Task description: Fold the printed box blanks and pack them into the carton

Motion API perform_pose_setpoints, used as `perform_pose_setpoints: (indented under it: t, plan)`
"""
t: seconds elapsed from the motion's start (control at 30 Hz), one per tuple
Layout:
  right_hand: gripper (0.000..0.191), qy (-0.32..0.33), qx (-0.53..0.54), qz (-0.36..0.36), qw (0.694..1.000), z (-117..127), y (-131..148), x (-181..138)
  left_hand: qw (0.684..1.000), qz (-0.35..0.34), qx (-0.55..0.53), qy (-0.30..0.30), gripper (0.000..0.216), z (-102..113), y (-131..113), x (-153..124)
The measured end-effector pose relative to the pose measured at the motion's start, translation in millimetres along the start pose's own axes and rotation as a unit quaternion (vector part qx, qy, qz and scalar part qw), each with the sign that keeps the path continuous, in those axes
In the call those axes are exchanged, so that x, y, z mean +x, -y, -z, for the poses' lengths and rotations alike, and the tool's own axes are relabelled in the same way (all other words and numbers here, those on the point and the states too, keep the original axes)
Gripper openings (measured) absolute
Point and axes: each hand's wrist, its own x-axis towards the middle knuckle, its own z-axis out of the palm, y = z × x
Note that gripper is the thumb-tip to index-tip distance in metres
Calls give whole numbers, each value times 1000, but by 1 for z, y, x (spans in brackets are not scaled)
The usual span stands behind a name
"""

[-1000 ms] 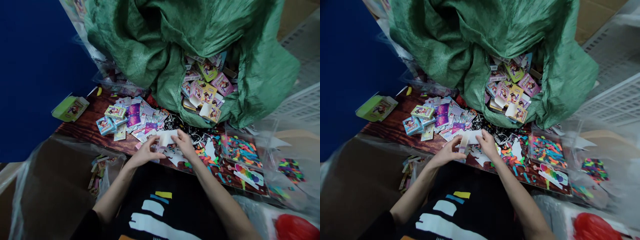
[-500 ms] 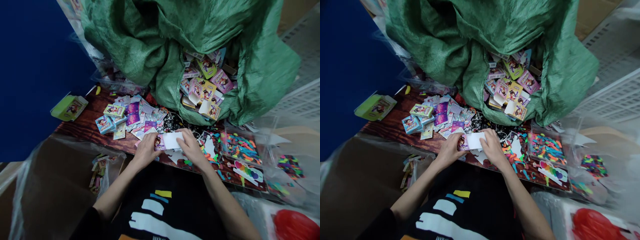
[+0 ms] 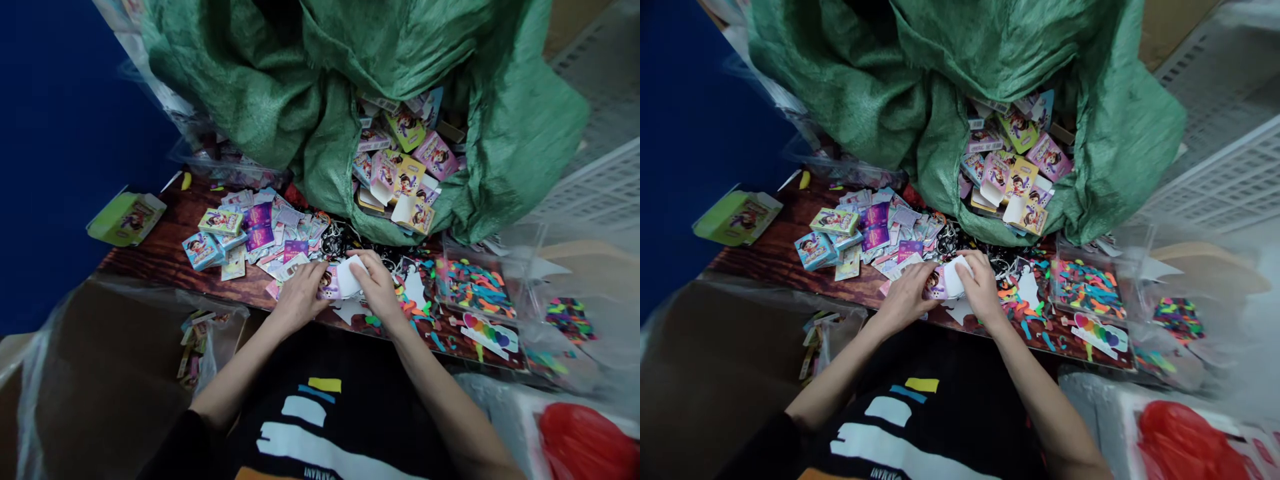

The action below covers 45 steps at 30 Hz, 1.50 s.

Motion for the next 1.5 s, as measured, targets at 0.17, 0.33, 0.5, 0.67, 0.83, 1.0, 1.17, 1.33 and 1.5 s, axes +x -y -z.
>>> perform_pose_setpoints:
  t: [0.17,0.33,0.5,0.67,0.83,1.0,1.17,1.33,1.5]
  plan:
    - [23,-103,47,-25,993,-16,4,-12,999,-2,-32,-27,66,-6,-1,0]
    - [19,12,-27,3,1000,-9,-4,-5,999,-1,17,-36,70,-8,3,-4]
    - [25,-44,38,-20,998,-5,-6,-2,999,1,-14,-44,73,-10,2,-3]
    - [23,-131,70,-21,989,-21,1,-13,997,0,-48,-67,74,-19,-1,-4]
    - [33,3,43,-25,999,-9,-4,-10,997,11,-4,-75,72,-16,6,-7]
    - [40,43,4,-40,998,18,-7,-4,997,4,8,-71,71,-13,11,-6]
    - [34,51,-10,-63,997,22,-1,-6,998,8,-17,-67,70,-18,9,-5]
    - [26,-60,70,-105,990,15,0,-8,997,23,-15,-72,70,-19,8,-3]
    - [25,-63,63,-102,991,9,-6,-8,998,23,-16,-52,70,-16,6,-1]
